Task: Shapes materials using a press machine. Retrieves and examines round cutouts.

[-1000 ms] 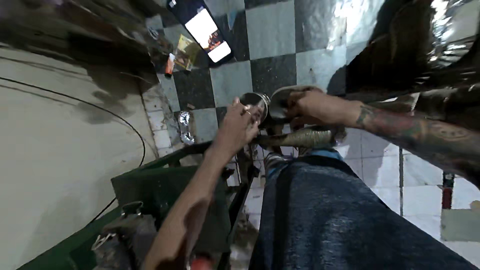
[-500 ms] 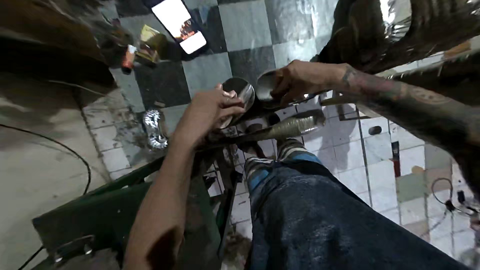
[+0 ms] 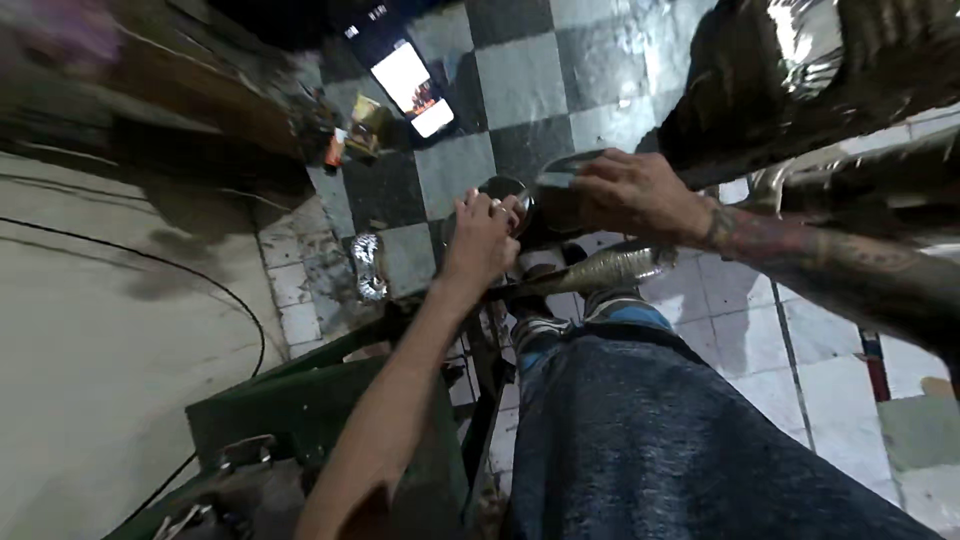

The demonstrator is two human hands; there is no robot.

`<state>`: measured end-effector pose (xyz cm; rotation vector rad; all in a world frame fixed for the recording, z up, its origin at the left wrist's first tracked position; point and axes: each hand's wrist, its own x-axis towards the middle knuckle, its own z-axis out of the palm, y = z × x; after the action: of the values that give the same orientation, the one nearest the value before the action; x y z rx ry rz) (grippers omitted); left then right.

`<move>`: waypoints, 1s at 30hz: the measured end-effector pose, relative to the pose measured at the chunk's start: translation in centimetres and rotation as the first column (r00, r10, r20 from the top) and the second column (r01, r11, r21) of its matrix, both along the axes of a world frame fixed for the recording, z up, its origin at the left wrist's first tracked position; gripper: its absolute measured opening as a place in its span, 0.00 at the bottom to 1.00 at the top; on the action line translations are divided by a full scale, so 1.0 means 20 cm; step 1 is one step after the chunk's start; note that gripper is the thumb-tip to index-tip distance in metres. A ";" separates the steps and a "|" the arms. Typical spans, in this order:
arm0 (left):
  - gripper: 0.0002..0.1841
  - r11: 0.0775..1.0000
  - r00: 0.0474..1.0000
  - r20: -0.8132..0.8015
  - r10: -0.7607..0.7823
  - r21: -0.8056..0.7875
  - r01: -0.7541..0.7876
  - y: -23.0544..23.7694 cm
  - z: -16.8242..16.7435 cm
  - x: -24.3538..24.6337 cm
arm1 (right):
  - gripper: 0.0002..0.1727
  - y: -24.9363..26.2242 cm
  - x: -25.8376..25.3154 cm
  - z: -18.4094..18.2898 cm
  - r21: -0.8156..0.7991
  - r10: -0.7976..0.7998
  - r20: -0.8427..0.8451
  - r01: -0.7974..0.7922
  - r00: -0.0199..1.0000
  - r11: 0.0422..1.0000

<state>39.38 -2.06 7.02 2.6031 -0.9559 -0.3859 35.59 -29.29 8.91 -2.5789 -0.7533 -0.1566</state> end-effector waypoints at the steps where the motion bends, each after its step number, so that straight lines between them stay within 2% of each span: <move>1: 0.30 0.999 0.998 0.061 0.031 0.024 -0.033 -0.01 -0.04 -0.05 | 0.14 0.01 0.01 0.07 0.005 -0.077 0.043 0.077 0.996 0.997; 2: 0.31 0.999 0.993 0.115 0.034 0.038 -0.039 -0.01 -0.07 -0.07 | 0.13 0.01 0.02 0.12 -0.032 -0.139 0.002 0.139 0.990 0.990; 3: 0.29 0.998 0.989 0.146 0.031 0.057 -0.040 -0.01 -0.06 -0.08 | 0.13 0.01 0.04 0.16 -0.114 -0.190 -0.121 0.176 0.974 0.978; 5: 0.24 0.995 0.980 0.175 0.095 0.012 -0.098 -0.03 0.07 -0.12 | 0.15 -0.01 0.08 0.18 -0.225 -0.255 -0.357 0.183 0.899 0.957; 6: 0.21 0.980 0.963 0.192 0.187 -0.106 -0.169 -0.04 0.17 -0.19 | 0.16 -0.02 0.07 0.20 -0.176 -0.249 -0.396 0.193 0.884 0.965; 7: 0.18 0.919 0.932 0.154 0.329 -0.278 -0.278 -0.06 0.26 -0.28 | 0.16 -0.03 0.03 0.22 -0.048 -0.217 -0.383 0.215 0.898 0.975; 8: 0.15 0.782 0.891 -0.016 0.453 -0.473 -0.406 -0.09 0.33 -0.39 | 0.14 -0.03 -0.04 0.24 0.152 -0.183 -0.334 0.244 0.925 0.958; 9: 0.14 0.586 0.838 -0.289 0.463 -0.609 -0.534 -0.11 0.36 -0.48 | 0.14 -0.01 -0.12 0.27 0.371 -0.169 -0.322 0.289 0.931 0.883; 10: 0.14 0.364 0.741 -0.564 0.365 -0.647 -0.671 -0.13 0.36 -0.56 | 0.15 0.02 -0.20 0.29 0.556 -0.148 -0.389 0.360 0.909 0.749; 11: 0.13 0.180 0.621 -0.740 0.258 -0.595 -0.783 -0.17 0.32 -0.62 | 0.16 0.07 -0.27 0.29 0.666 -0.101 -0.494 0.451 0.863 0.594; 12: 0.13 0.053 0.514 -0.838 0.185 -0.514 -0.856 -0.21 0.27 -0.66 | 0.16 0.13 -0.33 0.27 0.696 -0.053 -0.599 0.552 0.799 0.460; 13: 0.14 -0.014 0.430 -0.890 0.153 -0.437 -0.899 -0.26 0.22 -0.69 | 0.17 0.18 -0.38 0.23 0.682 0.005 -0.675 0.621 0.738 0.386; 15: 0.15 -0.070 0.360 -0.923 0.136 -0.372 -0.926 -0.34 0.19 -0.74 | 0.20 0.21 -0.44 0.16 0.640 0.146 -0.750 0.651 0.645 0.408; 16: 0.15 -0.095 0.371 -0.922 0.113 -0.381 -0.920 -0.35 0.19 -0.76 | 0.19 0.19 -0.45 0.15 0.636 0.238 -0.766 0.648 0.597 0.420; 18: 0.16 -0.155 0.404 -0.914 -0.042 -0.393 -0.906 -0.34 0.20 -0.82 | 0.14 0.10 -0.44 0.15 0.638 0.499 -0.747 0.685 0.439 0.353; 19: 0.17 -0.159 0.384 -0.915 -0.126 -0.364 -0.918 -0.34 0.16 -0.84 | 0.12 0.06 -0.44 0.13 0.628 0.584 -0.723 0.704 0.369 0.332; 20: 0.18 -0.135 0.327 -0.931 -0.164 -0.307 -0.942 -0.35 0.08 -0.85 | 0.10 0.04 -0.44 0.08 0.609 0.602 -0.728 0.713 0.328 0.347; 21: 0.16 -0.079 0.256 -0.959 -0.121 -0.247 -0.966 -0.37 -0.05 -0.86 | 0.08 0.02 -0.45 0.00 0.577 0.548 -0.775 0.704 0.313 0.414; 22: 0.15 0.049 0.221 -0.975 -0.015 -0.221 -0.974 -0.38 -0.21 -0.84 | 0.06 -0.02 -0.46 -0.12 0.539 0.443 -0.833 0.663 0.330 0.520; 23: 0.18 0.258 0.250 -0.958 0.139 -0.209 -0.943 -0.40 -0.37 -0.80 | 0.08 -0.08 -0.46 -0.24 0.479 0.313 -0.875 0.574 0.369 0.664; 24: 0.21 0.520 0.337 -0.892 0.301 -0.143 -0.842 -0.44 -0.50 -0.75 | 0.11 -0.16 -0.48 -0.33 0.386 0.200 -0.887 0.433 0.416 0.814; 25: 0.26 0.748 0.468 -0.799 0.377 -0.036 -0.663 -0.50 -0.60 -0.69 | 0.12 -0.23 -0.53 -0.36 0.280 0.129 -0.880 0.280 0.457 0.918; 26: 0.28 0.880 0.597 -0.715 0.363 0.052 -0.473 -0.59 -0.68 -0.64 | 0.12 -0.28 -0.58 -0.36 0.172 0.084 -0.877 0.147 0.473 0.974; 27: 0.29 0.929 0.655 -0.673 0.345 0.142 -0.343 -0.71 -0.75 -0.58 | 0.12 -0.31 -0.64 -0.32 0.090 0.060 -0.880 0.040 0.470 0.995; 28: 0.28 0.935 0.645 -0.683 0.342 0.177 -0.309 -0.82 -0.78 -0.51 | 0.12 -0.32 -0.69 -0.28 0.036 0.046 -0.887 -0.032 0.460 0.999; 30: 0.26 0.925 0.545 -0.755 0.365 0.225 -0.307 -0.97 -0.79 -0.40 | 0.15 -0.33 -0.76 -0.23 -0.026 0.024 -0.900 -0.107 0.435 0.994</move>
<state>31.30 -21.47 -8.74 2.1726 -0.1100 -1.3281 20.43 -35.83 4.37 -2.1742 -0.4010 1.2390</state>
